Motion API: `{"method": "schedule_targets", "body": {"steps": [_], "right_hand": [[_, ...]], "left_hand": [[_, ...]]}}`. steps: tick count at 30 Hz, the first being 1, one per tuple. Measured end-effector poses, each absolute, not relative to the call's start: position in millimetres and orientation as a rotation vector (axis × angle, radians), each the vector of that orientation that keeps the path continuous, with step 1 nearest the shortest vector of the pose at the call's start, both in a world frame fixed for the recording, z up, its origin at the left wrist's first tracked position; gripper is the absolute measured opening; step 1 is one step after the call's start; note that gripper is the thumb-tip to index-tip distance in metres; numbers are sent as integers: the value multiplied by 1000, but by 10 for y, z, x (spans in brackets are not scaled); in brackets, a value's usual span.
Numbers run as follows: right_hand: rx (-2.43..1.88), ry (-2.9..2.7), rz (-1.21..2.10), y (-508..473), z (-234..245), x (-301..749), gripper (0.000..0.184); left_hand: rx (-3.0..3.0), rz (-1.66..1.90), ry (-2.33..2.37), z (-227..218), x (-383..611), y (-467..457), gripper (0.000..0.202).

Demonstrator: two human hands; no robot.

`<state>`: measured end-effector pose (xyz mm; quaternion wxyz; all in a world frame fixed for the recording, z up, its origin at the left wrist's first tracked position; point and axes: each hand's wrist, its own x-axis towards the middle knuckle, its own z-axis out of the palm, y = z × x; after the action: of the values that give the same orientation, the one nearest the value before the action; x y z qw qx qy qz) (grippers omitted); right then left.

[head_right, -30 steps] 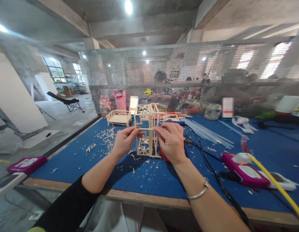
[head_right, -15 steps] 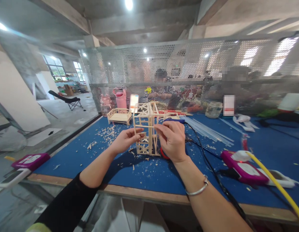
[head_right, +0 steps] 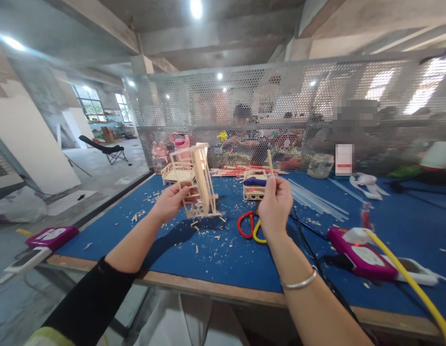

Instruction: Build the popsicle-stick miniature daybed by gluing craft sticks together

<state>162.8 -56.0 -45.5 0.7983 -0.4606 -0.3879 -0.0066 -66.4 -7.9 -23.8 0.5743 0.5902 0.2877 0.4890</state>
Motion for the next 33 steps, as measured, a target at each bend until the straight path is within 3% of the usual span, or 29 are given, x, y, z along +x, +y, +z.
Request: {"method": "schedule_targets", "body": {"steps": [3, 8, 16, 20, 28, 33], "right_hand": [[-1073, -986, 308, -398, -659, 1513, 37], [-1280, -1196, 464, -260, -961, 842, 33], [-1240, -1058, 517, -123, -709, 529, 24], [-1265, -1065, 514, -338, -858, 575, 22], [-1175, -1277, 910, -409, -773, -349, 21], [-1130, -1191, 867, -370, -708, 204, 21]], "left_hand": [[1382, 1299, 678, -32, -845, -26, 29], [1471, 1481, 715, 260, -1214, -15, 18], [1431, 1651, 769, 354, -1648, -91, 11], [1413, 1642, 764, 338, -1647, -102, 6], [1436, 1625, 786, 434, -1659, -165, 6], [1469, 1662, 775, 570, -1702, -99, 8]]}}
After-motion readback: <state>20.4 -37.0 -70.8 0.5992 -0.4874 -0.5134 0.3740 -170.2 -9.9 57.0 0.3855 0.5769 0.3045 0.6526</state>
